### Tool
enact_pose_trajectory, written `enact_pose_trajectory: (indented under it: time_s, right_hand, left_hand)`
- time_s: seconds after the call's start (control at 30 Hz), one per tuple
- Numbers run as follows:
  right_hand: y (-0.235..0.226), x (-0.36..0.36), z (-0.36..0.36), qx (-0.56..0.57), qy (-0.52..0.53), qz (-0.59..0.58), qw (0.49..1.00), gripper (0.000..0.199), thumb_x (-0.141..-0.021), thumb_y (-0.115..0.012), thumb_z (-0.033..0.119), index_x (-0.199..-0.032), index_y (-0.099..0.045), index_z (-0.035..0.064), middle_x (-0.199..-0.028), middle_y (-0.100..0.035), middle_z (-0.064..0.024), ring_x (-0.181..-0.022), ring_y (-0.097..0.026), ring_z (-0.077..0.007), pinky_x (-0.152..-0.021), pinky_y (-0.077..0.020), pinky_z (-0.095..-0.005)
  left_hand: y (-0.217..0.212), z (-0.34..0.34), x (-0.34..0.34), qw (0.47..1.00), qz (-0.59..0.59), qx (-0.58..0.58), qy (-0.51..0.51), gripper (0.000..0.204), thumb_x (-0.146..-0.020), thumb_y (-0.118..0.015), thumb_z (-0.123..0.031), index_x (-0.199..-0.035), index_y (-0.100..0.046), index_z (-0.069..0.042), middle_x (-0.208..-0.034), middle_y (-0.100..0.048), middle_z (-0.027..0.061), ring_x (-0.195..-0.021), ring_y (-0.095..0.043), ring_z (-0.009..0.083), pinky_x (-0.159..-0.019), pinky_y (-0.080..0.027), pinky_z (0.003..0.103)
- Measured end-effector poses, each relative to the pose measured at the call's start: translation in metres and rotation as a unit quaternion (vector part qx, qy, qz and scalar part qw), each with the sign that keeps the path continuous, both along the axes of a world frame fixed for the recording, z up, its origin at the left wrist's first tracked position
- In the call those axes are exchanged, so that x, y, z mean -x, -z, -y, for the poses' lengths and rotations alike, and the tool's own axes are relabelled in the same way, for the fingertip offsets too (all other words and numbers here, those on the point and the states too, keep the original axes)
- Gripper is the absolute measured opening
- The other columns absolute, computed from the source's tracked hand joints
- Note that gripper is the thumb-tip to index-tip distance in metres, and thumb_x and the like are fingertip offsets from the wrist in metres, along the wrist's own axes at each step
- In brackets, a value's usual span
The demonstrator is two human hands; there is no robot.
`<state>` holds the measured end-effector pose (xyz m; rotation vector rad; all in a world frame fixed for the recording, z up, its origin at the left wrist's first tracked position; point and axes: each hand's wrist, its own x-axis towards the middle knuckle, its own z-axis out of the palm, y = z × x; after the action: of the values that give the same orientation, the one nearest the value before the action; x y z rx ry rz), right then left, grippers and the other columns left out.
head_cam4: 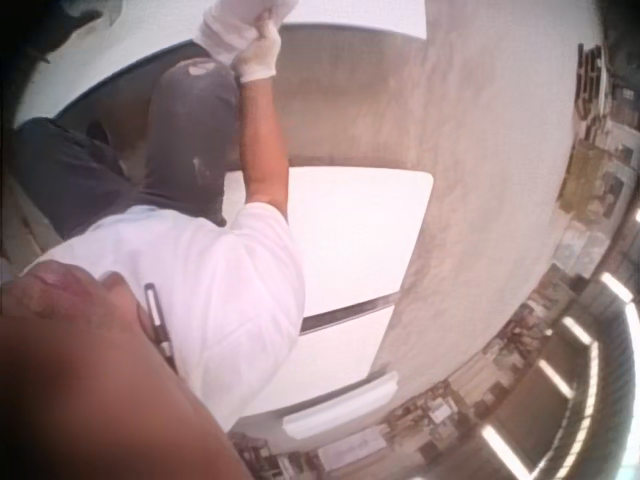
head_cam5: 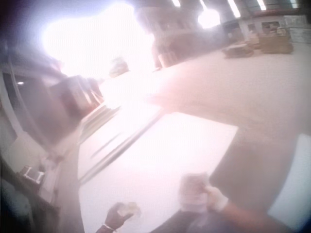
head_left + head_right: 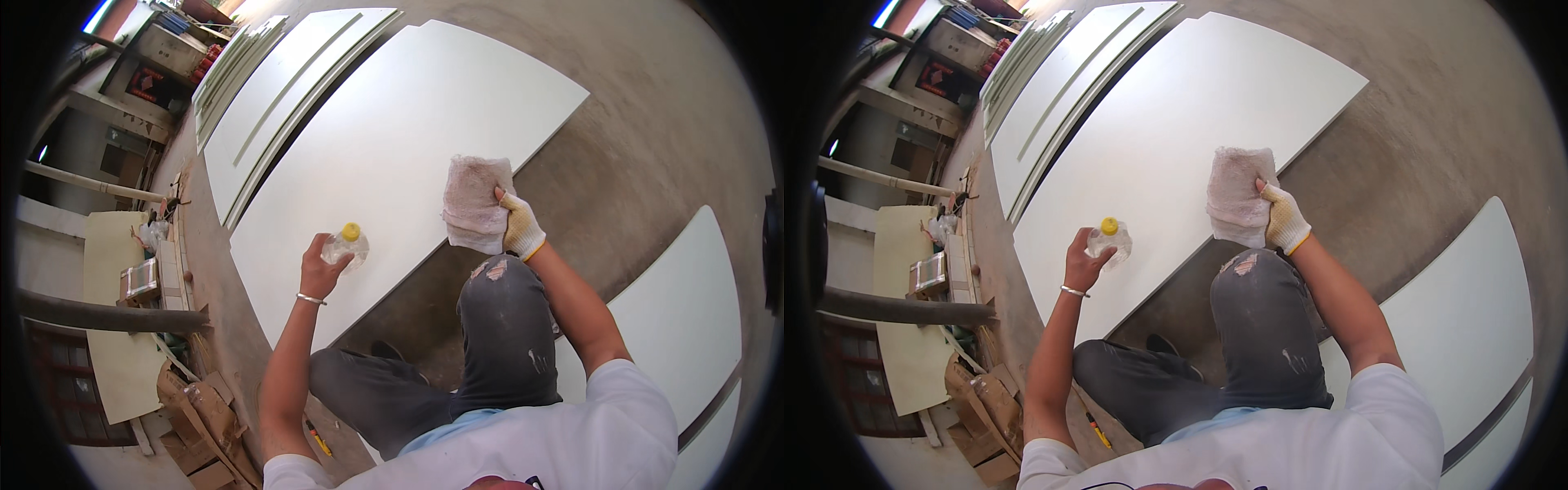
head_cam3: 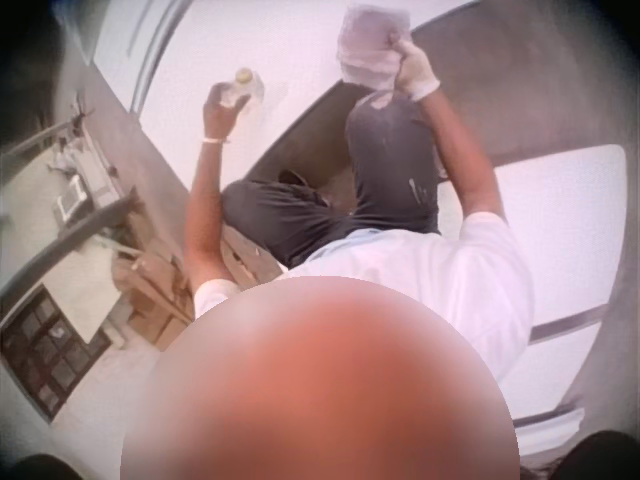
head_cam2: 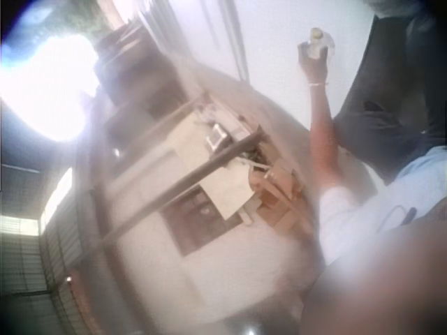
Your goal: The person scrapes a large white panel with a squeegee, then wipes it with a cloth after applying liquid from a bottle. They repeat this process on another panel and then stack the cleaned panels.
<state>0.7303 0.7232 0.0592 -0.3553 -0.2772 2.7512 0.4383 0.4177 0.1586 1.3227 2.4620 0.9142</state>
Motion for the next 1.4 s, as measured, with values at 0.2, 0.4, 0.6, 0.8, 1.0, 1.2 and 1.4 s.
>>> enact_pose_trajectory:
  time_s: [0.2, 0.4, 0.6, 0.8, 1.0, 1.2, 1.4]
  right_hand:
    - [0.004, -0.013, -0.023, -0.018, 0.047, 0.022, 0.998, 0.052, -0.104, -0.064, 0.028, -0.148, -0.05, 0.0051, -0.131, -0.065, -0.0118, -0.12, -0.065, -0.0276, -0.103, -0.0553, -0.0448]
    - [0.016, -0.021, -0.079, -0.074, 0.091, 0.081, 0.99, 0.049, -0.106, -0.062, 0.033, -0.146, -0.052, 0.0063, -0.124, -0.066, -0.0082, -0.114, -0.065, -0.0208, -0.099, -0.0552, -0.0385]
    - [0.04, -0.008, -0.107, -0.007, 0.172, 0.08, 0.982, 0.049, -0.106, -0.062, 0.037, -0.143, -0.053, 0.0053, -0.13, -0.063, -0.0095, -0.121, -0.063, -0.0238, -0.104, -0.0532, -0.0418]
    - [0.062, 0.008, -0.09, 0.067, 0.25, 0.094, 0.961, 0.052, -0.106, -0.061, 0.038, -0.144, -0.053, 0.004, -0.137, -0.063, -0.0109, -0.126, -0.062, -0.0286, -0.107, -0.0521, -0.0482]
    - [0.048, -0.051, -0.138, -0.132, 0.395, 0.191, 0.889, 0.053, -0.104, -0.062, 0.032, -0.148, -0.052, 0.0038, -0.146, -0.059, -0.0159, -0.14, -0.053, -0.0339, -0.118, -0.0409, -0.05]
    - [0.095, -0.001, -0.094, -0.793, 0.084, 0.442, 0.411, 0.054, -0.084, -0.072, 0.022, -0.135, -0.066, 0.0061, -0.147, -0.06, -0.0165, -0.146, -0.047, -0.0378, -0.127, -0.0253, -0.0551]
    - [0.082, -0.018, -0.172, -0.763, 0.177, 0.549, 0.294, 0.053, -0.083, -0.068, 0.018, -0.134, -0.066, 0.0038, -0.144, -0.061, -0.0185, -0.144, -0.047, -0.0385, -0.126, -0.0257, -0.0556]
  left_hand:
    - [0.012, -0.183, -0.057, 0.968, -0.184, 0.145, 0.087, 0.039, -0.077, -0.083, -0.017, -0.11, -0.064, -0.006, -0.106, -0.071, 0.0116, -0.104, -0.067, 0.0333, -0.088, -0.052, 0.046]
    - [0.031, -0.309, -0.079, 0.901, -0.367, 0.149, 0.178, 0.035, -0.075, -0.079, -0.01, -0.107, -0.063, -0.009, -0.102, -0.067, 0.007, -0.106, -0.062, 0.0268, -0.091, -0.045, 0.043]
    - [0.068, -0.356, -0.06, 0.912, -0.319, 0.102, 0.236, 0.039, -0.074, -0.083, -0.01, -0.108, -0.064, -0.008, -0.103, -0.068, 0.0057, -0.105, -0.062, 0.0263, -0.091, -0.045, 0.042]
    - [0.112, -0.369, -0.034, 0.935, -0.224, 0.031, 0.271, 0.043, -0.076, -0.084, -0.015, -0.113, -0.064, -0.008, -0.107, -0.069, 0.0083, -0.106, -0.064, 0.0281, -0.094, -0.046, 0.041]
    - [0.119, -0.416, 0.006, 0.992, 0.032, -0.05, 0.11, 0.05, -0.085, -0.089, -0.02, -0.124, -0.064, -0.001, -0.107, -0.072, 0.0076, -0.095, -0.066, 0.0177, -0.089, -0.053, 0.033]
    - [0.156, -0.467, 0.041, 0.952, 0.233, -0.194, 0.047, 0.054, -0.087, -0.086, -0.011, -0.131, -0.057, 0.002, -0.119, -0.068, 0.0086, -0.107, -0.065, 0.0163, -0.096, -0.053, 0.032]
    - [0.176, -0.45, 0.053, 0.98, 0.094, -0.047, 0.17, 0.086, -0.078, -0.09, -0.022, -0.148, -0.045, -0.003, -0.149, -0.05, 0.0135, -0.141, -0.044, 0.0315, -0.118, -0.036, 0.045]
